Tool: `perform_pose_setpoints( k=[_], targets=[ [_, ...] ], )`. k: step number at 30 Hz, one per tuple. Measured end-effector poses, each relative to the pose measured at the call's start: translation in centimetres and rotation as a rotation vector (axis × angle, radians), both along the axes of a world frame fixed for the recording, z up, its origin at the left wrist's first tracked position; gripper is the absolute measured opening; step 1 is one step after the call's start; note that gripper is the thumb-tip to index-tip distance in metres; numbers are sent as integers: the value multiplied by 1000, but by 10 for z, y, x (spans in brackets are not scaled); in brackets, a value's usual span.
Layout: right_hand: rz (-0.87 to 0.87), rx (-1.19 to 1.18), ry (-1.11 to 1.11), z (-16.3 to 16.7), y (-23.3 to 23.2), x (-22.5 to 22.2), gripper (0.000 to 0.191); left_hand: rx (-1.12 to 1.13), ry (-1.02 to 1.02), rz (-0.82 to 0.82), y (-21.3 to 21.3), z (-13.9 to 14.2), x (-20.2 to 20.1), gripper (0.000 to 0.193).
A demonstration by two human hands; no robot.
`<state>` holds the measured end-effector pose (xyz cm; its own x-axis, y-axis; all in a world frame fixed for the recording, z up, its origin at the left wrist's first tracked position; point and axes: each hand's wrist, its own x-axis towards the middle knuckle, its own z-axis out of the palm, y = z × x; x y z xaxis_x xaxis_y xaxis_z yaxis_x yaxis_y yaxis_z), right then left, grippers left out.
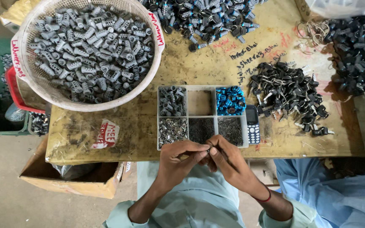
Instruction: The person sits at a workshop bench assembling small plug caps. They pick small metal terminals from a compartment tray, press each terminal into a black rubber cap by hand, and place the finished cap onto a growing pile on the table, repeating the cycle continuously.
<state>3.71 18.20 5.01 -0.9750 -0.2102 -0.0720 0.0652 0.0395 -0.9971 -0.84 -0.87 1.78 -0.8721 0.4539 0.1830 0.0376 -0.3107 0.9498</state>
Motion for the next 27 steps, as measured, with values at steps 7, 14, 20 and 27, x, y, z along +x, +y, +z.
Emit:
perform_pose_setpoints(
  k=[7, 14, 20, 27],
  targets=[
    [-26, -23, 31, -8, 0, 4, 19, 25, -76, -18, 4, -4, 1, 14],
    [-101, 384, 333, -13, 0, 4, 9, -108, -45, 91, 9, 7, 2, 16],
    [-82, 125, 291, -16, 1, -1, 25, -179, -110, 4, 0, 16, -2, 10],
    [-64, 351, 274, -4, 7, -2, 27, -266, -70, 12, 0, 0, -7, 12]
  ],
)
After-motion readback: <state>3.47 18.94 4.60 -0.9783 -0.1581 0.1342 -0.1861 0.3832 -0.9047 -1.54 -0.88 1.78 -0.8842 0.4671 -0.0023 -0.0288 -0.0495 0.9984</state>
